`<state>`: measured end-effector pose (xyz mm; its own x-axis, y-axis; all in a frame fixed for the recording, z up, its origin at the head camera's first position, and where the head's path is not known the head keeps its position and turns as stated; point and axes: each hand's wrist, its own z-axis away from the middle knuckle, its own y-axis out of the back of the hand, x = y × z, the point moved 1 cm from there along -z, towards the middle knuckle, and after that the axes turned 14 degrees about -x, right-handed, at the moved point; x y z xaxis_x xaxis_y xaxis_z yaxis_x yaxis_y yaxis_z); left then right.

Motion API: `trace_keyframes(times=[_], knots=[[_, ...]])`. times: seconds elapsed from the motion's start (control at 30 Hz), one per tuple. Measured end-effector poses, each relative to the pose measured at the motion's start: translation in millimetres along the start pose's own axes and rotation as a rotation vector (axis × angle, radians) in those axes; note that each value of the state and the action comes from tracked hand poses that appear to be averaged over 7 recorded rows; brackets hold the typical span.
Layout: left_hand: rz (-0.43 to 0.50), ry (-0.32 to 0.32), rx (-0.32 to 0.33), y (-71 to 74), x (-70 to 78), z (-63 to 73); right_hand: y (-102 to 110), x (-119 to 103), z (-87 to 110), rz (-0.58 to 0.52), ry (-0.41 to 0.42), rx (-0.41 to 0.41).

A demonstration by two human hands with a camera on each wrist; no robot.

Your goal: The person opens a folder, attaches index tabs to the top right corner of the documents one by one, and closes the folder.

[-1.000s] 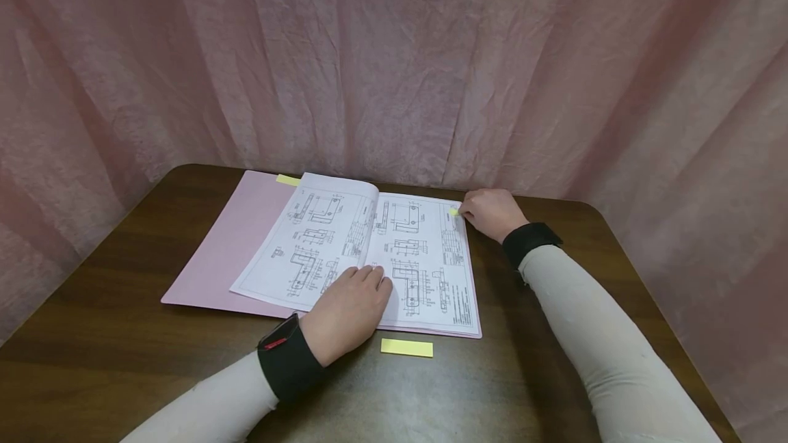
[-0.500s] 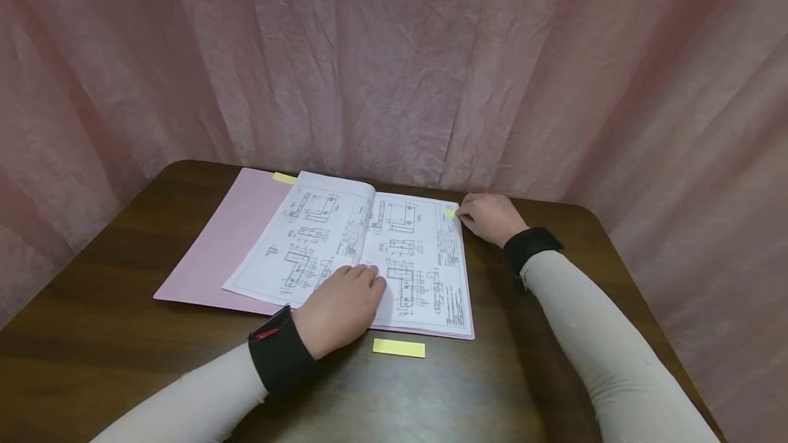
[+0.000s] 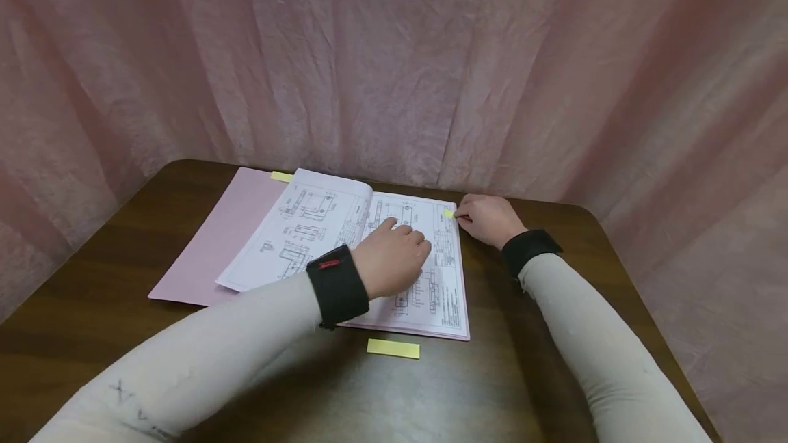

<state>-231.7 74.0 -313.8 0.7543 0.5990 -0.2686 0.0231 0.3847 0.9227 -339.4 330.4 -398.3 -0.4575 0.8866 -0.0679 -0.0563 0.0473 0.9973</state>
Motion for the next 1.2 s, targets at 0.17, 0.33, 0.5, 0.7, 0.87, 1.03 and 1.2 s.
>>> trace_keyframes(times=[0.17, 0.33, 0.5, 0.7, 0.87, 1.03, 1.2], knots=[[0.053, 0.010, -0.091, -4.7, -6.8, -38.0, 1, -5, 3.2, -0.007, 0.020, -0.016], [0.083, 0.031, -0.142, -13.8, -9.9, -63.7, -1, -7, 1.9, -0.024, 0.015, -0.026], [0.132, 0.041, -0.156, -45.3, -16.8, -100.4, -3, -11, 0.7, -0.018, 0.011, -0.029], [0.207, 0.047, -0.172, -73.0, -25.2, -121.6, -3, -19, -1.2, 0.005, 0.029, -0.042], [0.234, 0.059, -0.156, -63.0, -27.7, -118.5, 2, -21, -2.7, 0.012, 0.024, -0.035], [0.236, 0.096, -0.162, -59.0, -29.9, -119.8, 3, -21, -2.0, 0.009, 0.015, -0.049], [0.237, 0.135, -0.170, -53.8, -29.8, -117.2, 0, -20, -3.0, 0.004, 0.007, -0.058]])
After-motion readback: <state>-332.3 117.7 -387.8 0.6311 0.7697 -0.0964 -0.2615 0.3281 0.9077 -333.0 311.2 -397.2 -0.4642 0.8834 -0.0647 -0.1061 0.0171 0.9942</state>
